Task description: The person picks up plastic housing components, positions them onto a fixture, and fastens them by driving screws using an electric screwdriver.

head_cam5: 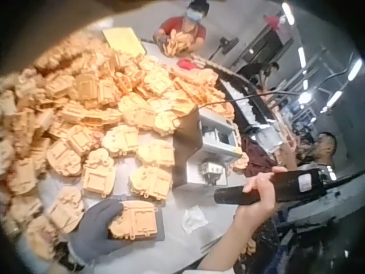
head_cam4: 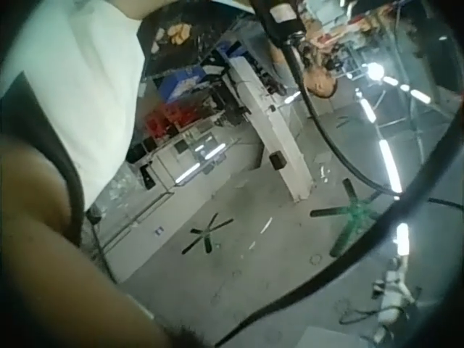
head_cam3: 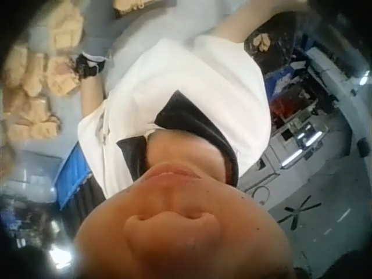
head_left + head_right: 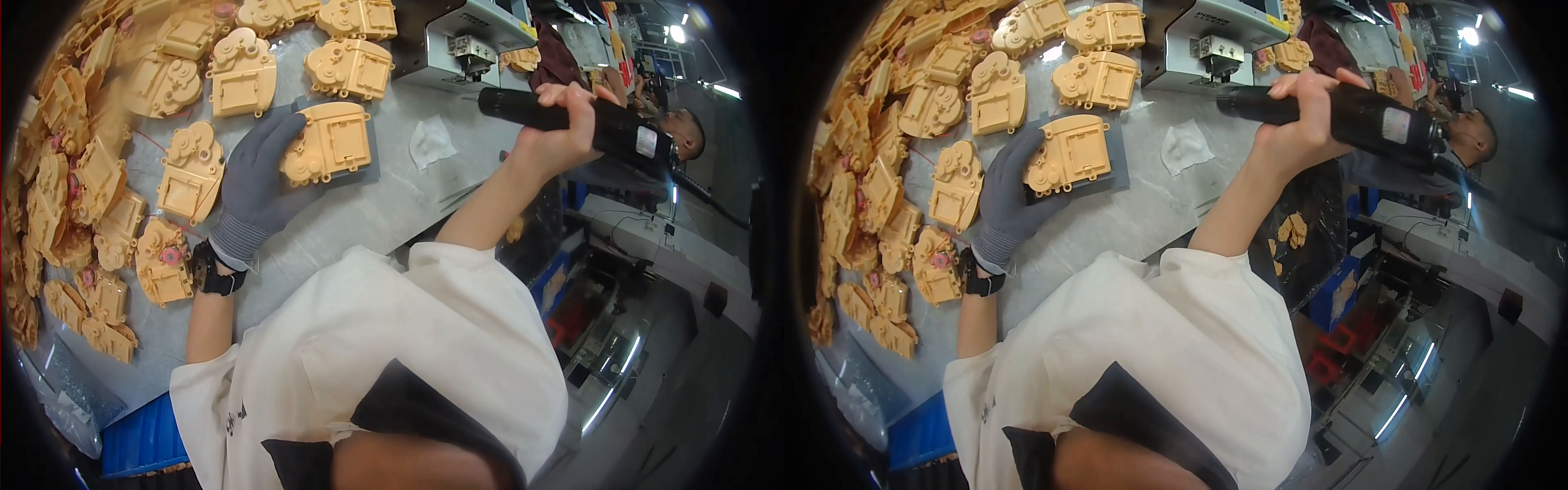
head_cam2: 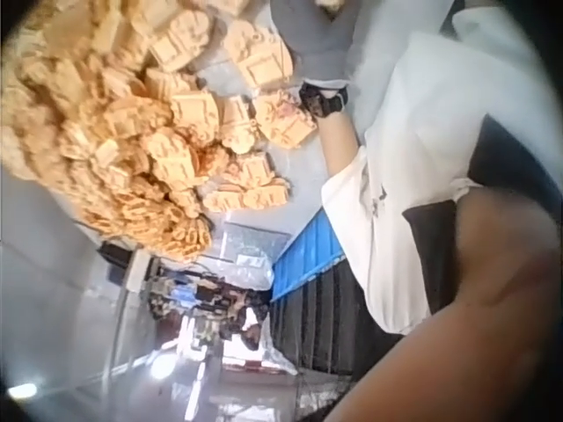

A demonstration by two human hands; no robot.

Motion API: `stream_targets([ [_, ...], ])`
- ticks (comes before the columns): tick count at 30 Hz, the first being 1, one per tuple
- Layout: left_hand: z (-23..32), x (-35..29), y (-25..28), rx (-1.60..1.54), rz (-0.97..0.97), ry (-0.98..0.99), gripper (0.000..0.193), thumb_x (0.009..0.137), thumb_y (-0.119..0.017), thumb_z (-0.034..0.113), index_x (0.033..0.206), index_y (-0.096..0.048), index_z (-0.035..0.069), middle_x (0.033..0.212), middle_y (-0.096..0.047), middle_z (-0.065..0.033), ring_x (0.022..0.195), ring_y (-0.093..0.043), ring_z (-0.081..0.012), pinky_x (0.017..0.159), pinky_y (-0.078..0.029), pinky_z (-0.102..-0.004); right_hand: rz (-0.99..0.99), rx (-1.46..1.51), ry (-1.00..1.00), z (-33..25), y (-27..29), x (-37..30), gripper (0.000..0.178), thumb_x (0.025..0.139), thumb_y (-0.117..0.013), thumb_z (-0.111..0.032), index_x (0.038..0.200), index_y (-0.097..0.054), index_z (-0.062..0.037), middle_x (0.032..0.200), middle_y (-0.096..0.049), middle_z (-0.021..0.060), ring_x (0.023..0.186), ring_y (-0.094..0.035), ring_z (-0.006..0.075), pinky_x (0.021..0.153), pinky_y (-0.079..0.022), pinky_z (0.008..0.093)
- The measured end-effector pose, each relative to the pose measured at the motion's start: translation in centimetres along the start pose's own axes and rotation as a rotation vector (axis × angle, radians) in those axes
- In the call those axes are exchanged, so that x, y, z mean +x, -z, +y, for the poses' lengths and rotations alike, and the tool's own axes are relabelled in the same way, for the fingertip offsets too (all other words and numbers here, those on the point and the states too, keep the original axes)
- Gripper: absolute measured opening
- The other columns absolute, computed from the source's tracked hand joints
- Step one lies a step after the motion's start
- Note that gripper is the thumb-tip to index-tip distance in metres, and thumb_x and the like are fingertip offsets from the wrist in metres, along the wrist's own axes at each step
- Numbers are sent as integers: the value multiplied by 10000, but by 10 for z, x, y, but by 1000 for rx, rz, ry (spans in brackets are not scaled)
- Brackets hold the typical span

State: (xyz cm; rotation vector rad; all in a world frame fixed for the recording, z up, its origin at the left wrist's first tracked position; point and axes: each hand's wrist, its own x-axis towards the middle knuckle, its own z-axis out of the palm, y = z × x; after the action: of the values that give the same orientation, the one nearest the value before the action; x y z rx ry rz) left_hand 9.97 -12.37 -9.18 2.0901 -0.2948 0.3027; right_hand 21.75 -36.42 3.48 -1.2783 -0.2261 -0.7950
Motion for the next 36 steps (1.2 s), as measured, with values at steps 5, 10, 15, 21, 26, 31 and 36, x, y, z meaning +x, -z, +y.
stream_targets([
  [5,1,4,0,51,-3,-43,758,579,-794,166,1238,-438,52,1206,-508,-181,1070,-523,-350,889,-439,-409,-1,-3,91,20,-13,35,300,618,-566,77,904,-486,36,583,-496,87,419,-478,163,479,-443,261],
  [10,0,-2,-1,59,-2,-43,756,579,-794,177,1237,-441,54,1198,-514,-176,1077,-518,-349,900,-430,-412,-153,-112,-24,26,-18,30,281,637,-558,112,891,-467,35,591,-478,97,443,-500,194,492,-447,308],
  [15,4,-1,-9,70,11,14,733,594,-784,180,1232,-443,61,1213,-498,-173,1079,-509,-349,901,-428,-411,-238,60,-157,-14,-16,-17,323,655,-557,58,964,-467,32,577,-482,78,427,-461,168,475,-427,302],
  [21,1,-1,-16,5,-10,-85,772,608,-789,191,1268,-410,65,1237,-490,-193,1102,-498,-375,921,-410,-422,-163,5,67,-18,-27,-13,355,659,-542,78,999,-445,40,582,-509,94,428,-484,176,486,-457,303],
  [26,3,0,-15,-12,-40,-108,778,609,-787,187,1276,-403,78,1253,-478,-188,1101,-497,-371,918,-412,-420,-35,-105,80,10,-3,27,338,638,-543,105,956,-452,36,560,-511,107,421,-482,178,497,-465,292],
  [31,1,0,-15,-6,-40,-87,780,605,-789,188,1275,-405,79,1253,-479,-192,1103,-496,-372,920,-411,-416,-63,-17,77,21,-15,27,304,639,-557,99,921,-468,28,548,-524,98,418,-500,176,519,-467,267],
  [36,4,1,-15,0,-59,-72,784,596,-791,187,1270,-409,72,1238,-489,-197,1102,-497,-374,921,-411,-415,-57,-103,69,34,-20,31,253,621,-577,85,860,-509,33,550,-530,86,432,-522,160,521,-465,253],
])
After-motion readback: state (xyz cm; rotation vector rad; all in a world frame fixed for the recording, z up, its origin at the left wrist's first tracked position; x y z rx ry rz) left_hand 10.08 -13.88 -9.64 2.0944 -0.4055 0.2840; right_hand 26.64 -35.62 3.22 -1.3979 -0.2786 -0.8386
